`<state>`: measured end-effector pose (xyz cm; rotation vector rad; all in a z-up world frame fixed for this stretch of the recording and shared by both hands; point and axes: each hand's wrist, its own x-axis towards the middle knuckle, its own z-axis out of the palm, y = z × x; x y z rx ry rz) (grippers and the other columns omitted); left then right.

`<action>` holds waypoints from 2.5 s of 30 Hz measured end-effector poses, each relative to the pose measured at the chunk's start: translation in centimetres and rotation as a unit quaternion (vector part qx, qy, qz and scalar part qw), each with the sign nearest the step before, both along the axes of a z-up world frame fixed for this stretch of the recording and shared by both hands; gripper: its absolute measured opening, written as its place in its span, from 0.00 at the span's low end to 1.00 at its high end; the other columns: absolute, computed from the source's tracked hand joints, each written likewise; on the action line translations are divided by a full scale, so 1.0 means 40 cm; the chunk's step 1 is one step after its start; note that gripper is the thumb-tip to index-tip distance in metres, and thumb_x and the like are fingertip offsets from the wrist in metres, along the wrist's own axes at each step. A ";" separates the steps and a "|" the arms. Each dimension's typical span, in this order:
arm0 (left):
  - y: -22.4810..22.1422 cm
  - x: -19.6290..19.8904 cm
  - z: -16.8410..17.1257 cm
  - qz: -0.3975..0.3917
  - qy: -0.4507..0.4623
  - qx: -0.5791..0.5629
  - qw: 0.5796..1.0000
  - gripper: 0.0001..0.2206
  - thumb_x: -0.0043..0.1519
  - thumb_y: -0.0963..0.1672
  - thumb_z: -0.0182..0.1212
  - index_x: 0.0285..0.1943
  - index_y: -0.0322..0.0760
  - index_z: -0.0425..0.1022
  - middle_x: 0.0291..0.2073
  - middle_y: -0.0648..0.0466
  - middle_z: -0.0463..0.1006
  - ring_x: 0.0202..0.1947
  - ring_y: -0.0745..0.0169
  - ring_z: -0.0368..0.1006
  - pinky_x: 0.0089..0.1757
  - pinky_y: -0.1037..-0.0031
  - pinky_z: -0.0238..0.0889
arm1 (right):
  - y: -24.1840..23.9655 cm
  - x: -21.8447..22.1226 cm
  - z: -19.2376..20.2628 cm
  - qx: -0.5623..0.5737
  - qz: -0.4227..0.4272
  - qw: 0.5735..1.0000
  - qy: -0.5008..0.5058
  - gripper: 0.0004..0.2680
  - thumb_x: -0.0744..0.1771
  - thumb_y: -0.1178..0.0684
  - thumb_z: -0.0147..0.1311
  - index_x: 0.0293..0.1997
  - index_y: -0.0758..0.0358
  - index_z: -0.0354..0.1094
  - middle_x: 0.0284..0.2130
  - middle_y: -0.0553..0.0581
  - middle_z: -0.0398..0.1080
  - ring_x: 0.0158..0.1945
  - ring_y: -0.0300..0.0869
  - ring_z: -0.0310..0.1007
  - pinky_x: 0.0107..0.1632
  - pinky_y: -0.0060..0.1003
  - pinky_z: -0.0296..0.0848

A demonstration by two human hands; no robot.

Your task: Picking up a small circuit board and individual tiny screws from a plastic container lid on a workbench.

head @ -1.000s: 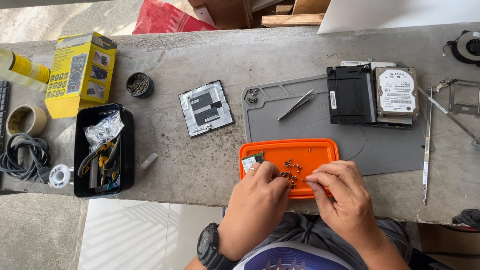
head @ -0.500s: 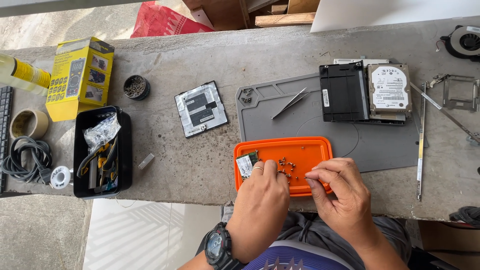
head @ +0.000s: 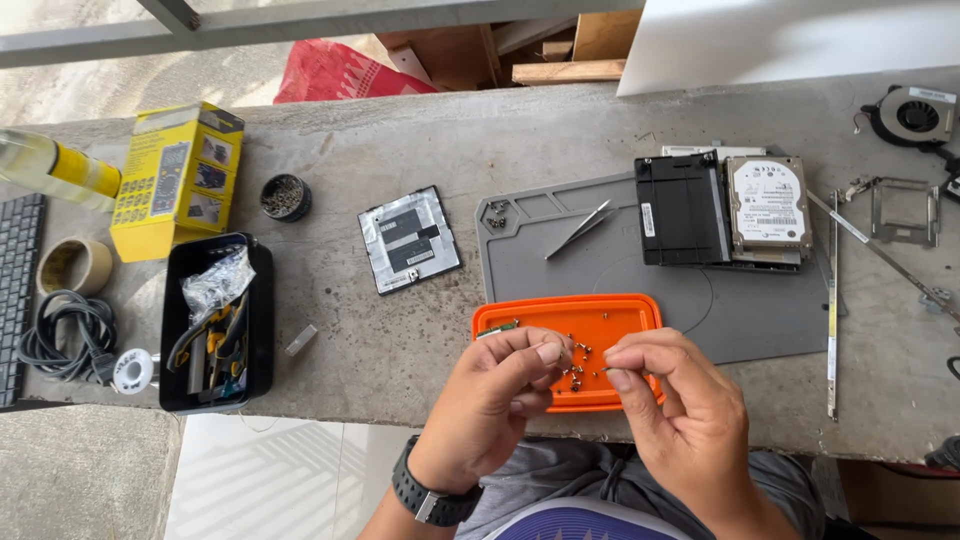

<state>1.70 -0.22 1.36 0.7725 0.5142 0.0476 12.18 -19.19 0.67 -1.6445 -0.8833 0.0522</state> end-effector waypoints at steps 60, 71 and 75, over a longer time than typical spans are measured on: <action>-0.075 0.007 0.003 0.017 0.002 0.276 0.961 0.07 0.74 0.46 0.69 0.45 0.40 0.86 0.39 0.61 0.83 0.41 0.71 0.75 0.46 0.76 0.70 | 0.051 0.000 0.016 -0.053 -0.029 0.987 -0.151 0.08 0.74 0.57 0.52 0.38 0.64 0.70 0.31 0.54 0.74 0.34 0.43 0.74 0.42 0.37 0.75; -0.088 0.005 -0.020 0.040 -0.002 0.304 0.952 0.06 0.74 0.45 0.68 0.45 0.42 0.84 0.40 0.60 0.81 0.41 0.70 0.72 0.45 0.75 0.68 | 0.049 0.006 0.010 -0.060 -0.010 0.989 -0.131 0.15 0.77 0.48 0.45 0.36 0.62 0.70 0.30 0.53 0.73 0.34 0.42 0.74 0.40 0.37 0.73; -0.078 0.006 -0.018 0.052 0.004 0.316 0.947 0.07 0.74 0.46 0.68 0.45 0.41 0.84 0.39 0.61 0.81 0.41 0.70 0.71 0.46 0.74 0.67 | 0.045 -0.003 0.019 -0.052 -0.020 0.992 -0.114 0.02 0.72 0.60 0.56 0.48 0.64 0.74 0.43 0.57 0.80 0.47 0.46 0.84 0.55 0.38 0.82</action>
